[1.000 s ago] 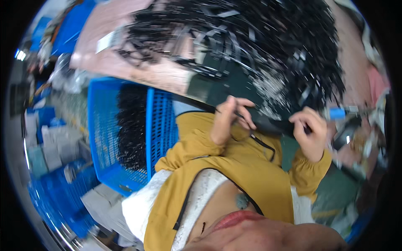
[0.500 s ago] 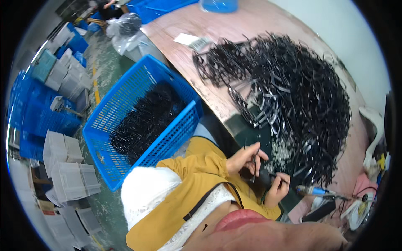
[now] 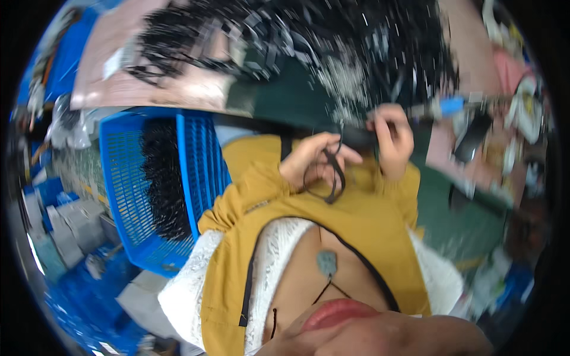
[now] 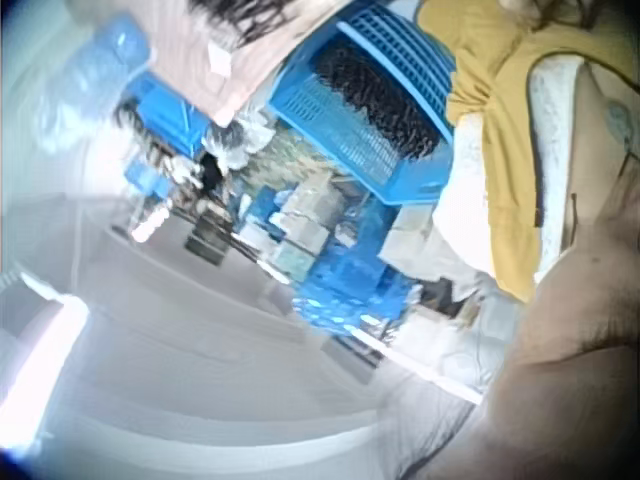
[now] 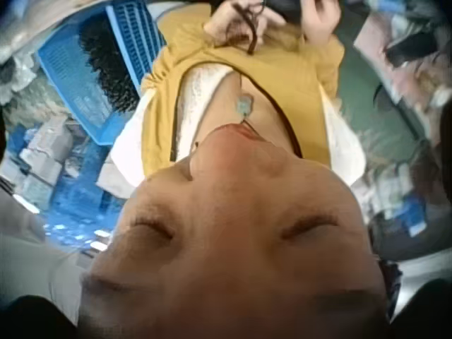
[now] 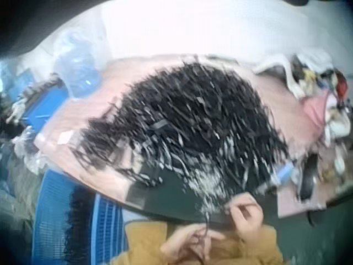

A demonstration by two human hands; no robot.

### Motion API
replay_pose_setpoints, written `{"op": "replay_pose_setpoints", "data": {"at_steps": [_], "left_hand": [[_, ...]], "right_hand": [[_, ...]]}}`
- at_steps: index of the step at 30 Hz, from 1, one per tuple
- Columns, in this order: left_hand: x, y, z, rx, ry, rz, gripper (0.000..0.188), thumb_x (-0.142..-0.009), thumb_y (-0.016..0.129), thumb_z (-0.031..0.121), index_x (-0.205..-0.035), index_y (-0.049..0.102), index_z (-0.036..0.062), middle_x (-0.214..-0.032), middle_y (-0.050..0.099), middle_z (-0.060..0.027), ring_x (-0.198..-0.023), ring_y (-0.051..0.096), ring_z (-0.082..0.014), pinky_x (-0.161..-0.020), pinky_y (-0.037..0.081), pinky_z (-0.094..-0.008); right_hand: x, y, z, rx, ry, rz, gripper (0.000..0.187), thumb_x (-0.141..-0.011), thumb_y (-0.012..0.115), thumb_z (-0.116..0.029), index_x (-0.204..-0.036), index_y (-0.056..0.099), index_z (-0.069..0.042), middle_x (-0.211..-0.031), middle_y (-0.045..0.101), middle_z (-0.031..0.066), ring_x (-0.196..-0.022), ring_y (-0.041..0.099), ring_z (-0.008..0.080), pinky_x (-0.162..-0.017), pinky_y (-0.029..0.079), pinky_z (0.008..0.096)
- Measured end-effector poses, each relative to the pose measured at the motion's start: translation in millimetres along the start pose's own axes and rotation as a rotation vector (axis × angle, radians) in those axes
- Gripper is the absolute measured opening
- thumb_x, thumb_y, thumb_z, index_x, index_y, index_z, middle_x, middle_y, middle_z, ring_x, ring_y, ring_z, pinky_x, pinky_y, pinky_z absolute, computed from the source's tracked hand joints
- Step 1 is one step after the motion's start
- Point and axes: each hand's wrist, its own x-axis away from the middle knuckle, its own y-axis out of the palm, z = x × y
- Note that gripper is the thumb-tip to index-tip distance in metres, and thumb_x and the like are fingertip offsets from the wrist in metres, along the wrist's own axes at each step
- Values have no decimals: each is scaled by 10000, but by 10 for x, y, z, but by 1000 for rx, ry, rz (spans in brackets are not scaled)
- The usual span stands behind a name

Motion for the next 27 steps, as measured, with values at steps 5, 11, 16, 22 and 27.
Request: {"op": "replay_pose_setpoints", "data": {"at_steps": [5,11,16,22,27], "left_hand": [[-32,36,-20,-142,27,3,476,-1033,470,303,-1337,648,-16,-732,689,-128,-642,709,-224,-578,562,-251],[-72,124,44,-45,32,78,422,-1036,461,167,-1384,603,-25,-696,663,-110,-582,681,-217,-544,541,-261],[-136,169,17,-107,84,123,365,-1012,494,134,-1302,647,-26,-679,667,-118,-563,662,-187,-511,506,-255],[-136,223,74,-75,42,158,368,-993,487,116,-1282,645,-48,-672,647,-111,-554,643,-200,-499,492,-270],[-38,202,175,-70,129,104,406,-1010,487,137,-1355,612,-35,-712,672,-117,-612,686,-198,-566,554,-265]], "right_hand": [[65,29,71,160,167,-61,77,-885,700,15,-954,669,25,-985,691,109,-830,693,186,-755,561,302],[-14,121,76,-117,67,-46,98,-909,683,60,-1004,657,67,-961,680,82,-850,669,119,-762,563,260],[-69,13,6,213,30,-168,107,-810,702,75,-906,661,51,-939,673,100,-768,658,187,-671,541,286],[-171,34,45,479,-272,-337,112,-816,705,28,-918,667,53,-935,674,127,-748,640,219,-654,531,302],[-78,-64,-121,390,-113,-233,112,-898,726,-9,-1007,720,16,-972,702,154,-849,694,279,-738,568,336]]}}
